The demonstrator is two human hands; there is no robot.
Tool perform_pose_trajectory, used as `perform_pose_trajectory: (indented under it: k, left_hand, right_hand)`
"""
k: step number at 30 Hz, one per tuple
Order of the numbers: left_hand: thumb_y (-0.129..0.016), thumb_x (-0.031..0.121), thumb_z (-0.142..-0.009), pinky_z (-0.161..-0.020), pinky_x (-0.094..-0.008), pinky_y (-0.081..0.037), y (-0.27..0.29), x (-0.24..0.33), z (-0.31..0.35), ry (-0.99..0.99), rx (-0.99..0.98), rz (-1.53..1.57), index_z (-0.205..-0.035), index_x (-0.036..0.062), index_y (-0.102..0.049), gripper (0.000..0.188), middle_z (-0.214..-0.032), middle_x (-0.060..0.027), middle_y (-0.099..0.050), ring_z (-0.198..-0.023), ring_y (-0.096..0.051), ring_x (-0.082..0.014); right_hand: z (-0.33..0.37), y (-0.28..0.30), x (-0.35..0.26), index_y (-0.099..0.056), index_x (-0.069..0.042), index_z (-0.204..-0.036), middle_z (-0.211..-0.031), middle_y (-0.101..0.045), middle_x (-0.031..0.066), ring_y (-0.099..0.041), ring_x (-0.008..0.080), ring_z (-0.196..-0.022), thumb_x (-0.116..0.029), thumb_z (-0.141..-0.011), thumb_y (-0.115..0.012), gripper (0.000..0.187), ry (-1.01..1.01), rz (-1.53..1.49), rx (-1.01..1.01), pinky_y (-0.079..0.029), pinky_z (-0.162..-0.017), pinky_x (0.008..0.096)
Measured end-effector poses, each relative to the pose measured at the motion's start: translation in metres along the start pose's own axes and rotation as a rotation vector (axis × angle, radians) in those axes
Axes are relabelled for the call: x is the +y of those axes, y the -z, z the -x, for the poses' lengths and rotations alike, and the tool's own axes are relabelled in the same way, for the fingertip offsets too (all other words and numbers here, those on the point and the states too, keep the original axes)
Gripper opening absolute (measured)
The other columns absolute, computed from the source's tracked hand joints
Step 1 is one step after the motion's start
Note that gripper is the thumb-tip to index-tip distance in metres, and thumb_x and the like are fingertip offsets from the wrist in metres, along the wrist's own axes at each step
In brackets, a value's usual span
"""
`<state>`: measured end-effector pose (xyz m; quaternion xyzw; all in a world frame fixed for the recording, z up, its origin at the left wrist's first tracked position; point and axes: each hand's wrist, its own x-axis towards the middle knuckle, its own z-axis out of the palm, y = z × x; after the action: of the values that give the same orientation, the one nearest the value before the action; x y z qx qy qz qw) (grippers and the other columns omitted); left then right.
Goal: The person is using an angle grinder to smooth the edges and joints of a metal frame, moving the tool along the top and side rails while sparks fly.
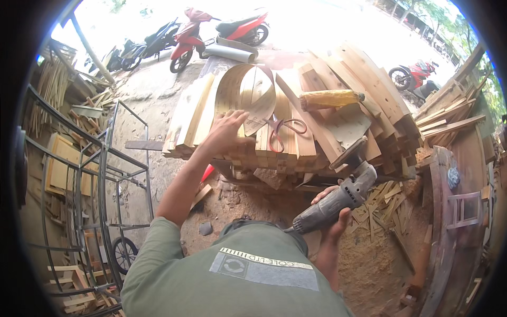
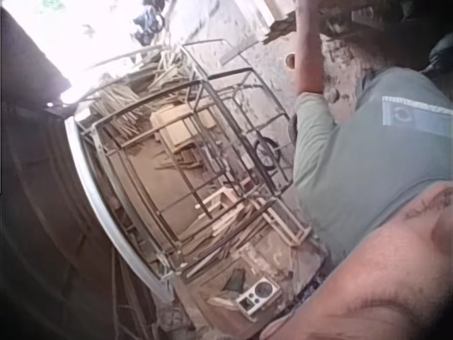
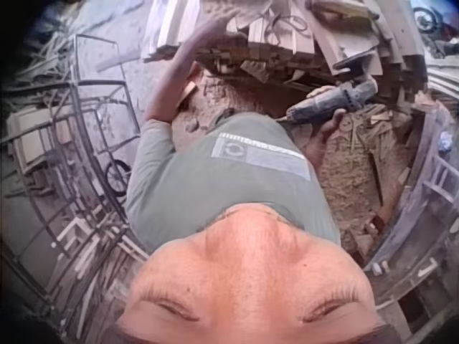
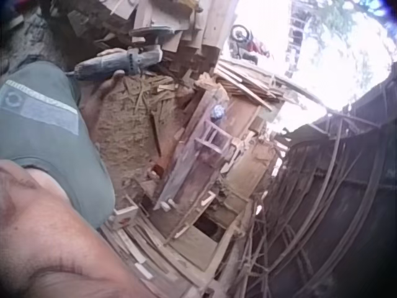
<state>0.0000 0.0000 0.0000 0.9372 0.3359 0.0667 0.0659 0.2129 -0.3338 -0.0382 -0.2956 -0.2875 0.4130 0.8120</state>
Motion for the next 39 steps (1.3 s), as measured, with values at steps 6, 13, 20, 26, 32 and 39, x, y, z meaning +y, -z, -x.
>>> perform_pose_trajectory:
  k: [6,13,20,26,32,39]
  left_hand:
    - [-0.080,0.062,-0.072,-0.106,-0.0520,-0.041,-0.024,0.002,-0.056,0.037,-0.339,-0.111,-0.124,0.0036,-0.066,0.079,-0.123,-0.0171,-0.067,-0.124,-0.059,-0.0316]
    - [-0.079,0.036,-0.075,-0.091,-0.0466,-0.051,-0.023,-0.030,-0.049,-0.075,-0.327,-0.132,-0.108,0.0017,-0.070,0.048,-0.096,-0.0197,-0.072,-0.096,-0.070,-0.0341]
    - [-0.066,0.013,-0.084,-0.094,-0.0522,-0.051,-0.031,-0.007,-0.037,0.009,-0.138,-0.148,-0.108,0.0026,-0.072,0.027,-0.103,-0.0191,-0.074,-0.097,-0.072,-0.0365]
    - [-0.073,0.026,-0.079,-0.096,-0.0427,-0.051,-0.046,-0.006,-0.059,0.023,-0.371,-0.298,-0.108,0.0002,-0.074,0.039,-0.107,-0.0172,-0.074,-0.103,-0.071,-0.0329]
    - [-0.070,0.071,-0.076,-0.098,-0.0389,-0.052,-0.004,0.006,-0.119,0.327,-0.347,0.089,-0.123,0.0031,-0.071,0.083,-0.130,-0.0166,-0.068,-0.120,-0.065,-0.0294]
    - [-0.051,0.025,-0.091,-0.102,-0.0413,-0.051,-0.030,0.002,-0.160,0.381,0.025,0.240,-0.119,-0.0017,-0.069,0.043,-0.124,-0.0242,-0.068,-0.118,-0.066,-0.0341]
  right_hand:
    - [0.006,-0.013,-0.008,-0.028,-0.004,-0.150,-0.108,-0.052,0.0161,-0.061,0.0294,-0.090,-0.064,-0.086,-0.070,0.097,0.041,0.028,0.033,-0.054,-0.081,0.0460]
    - [0.007,-0.013,-0.012,-0.029,-0.003,-0.149,-0.107,-0.053,0.0153,-0.061,0.0284,-0.090,-0.066,-0.088,-0.067,0.096,0.067,0.038,0.029,-0.054,-0.081,0.0454]
    - [0.008,-0.014,-0.014,-0.029,-0.003,-0.151,-0.109,-0.053,0.0160,-0.060,0.0286,-0.092,-0.065,-0.090,-0.065,0.095,0.081,0.022,0.043,-0.053,-0.082,0.0452]
    - [0.008,-0.011,-0.014,-0.029,-0.004,-0.151,-0.109,-0.053,0.0163,-0.060,0.0289,-0.092,-0.065,-0.089,-0.066,0.095,0.050,-0.007,0.032,-0.053,-0.082,0.0458]
    - [0.016,-0.010,-0.014,-0.031,-0.004,-0.148,-0.107,-0.054,0.0167,-0.061,0.0296,-0.091,-0.065,-0.088,-0.066,0.093,0.066,-0.015,0.051,-0.054,-0.081,0.0460]
    - [0.014,-0.010,-0.020,-0.033,-0.002,-0.148,-0.108,-0.055,0.0171,-0.062,0.0303,-0.089,-0.074,-0.089,-0.056,0.096,0.093,-0.029,0.039,-0.054,-0.079,0.0465]
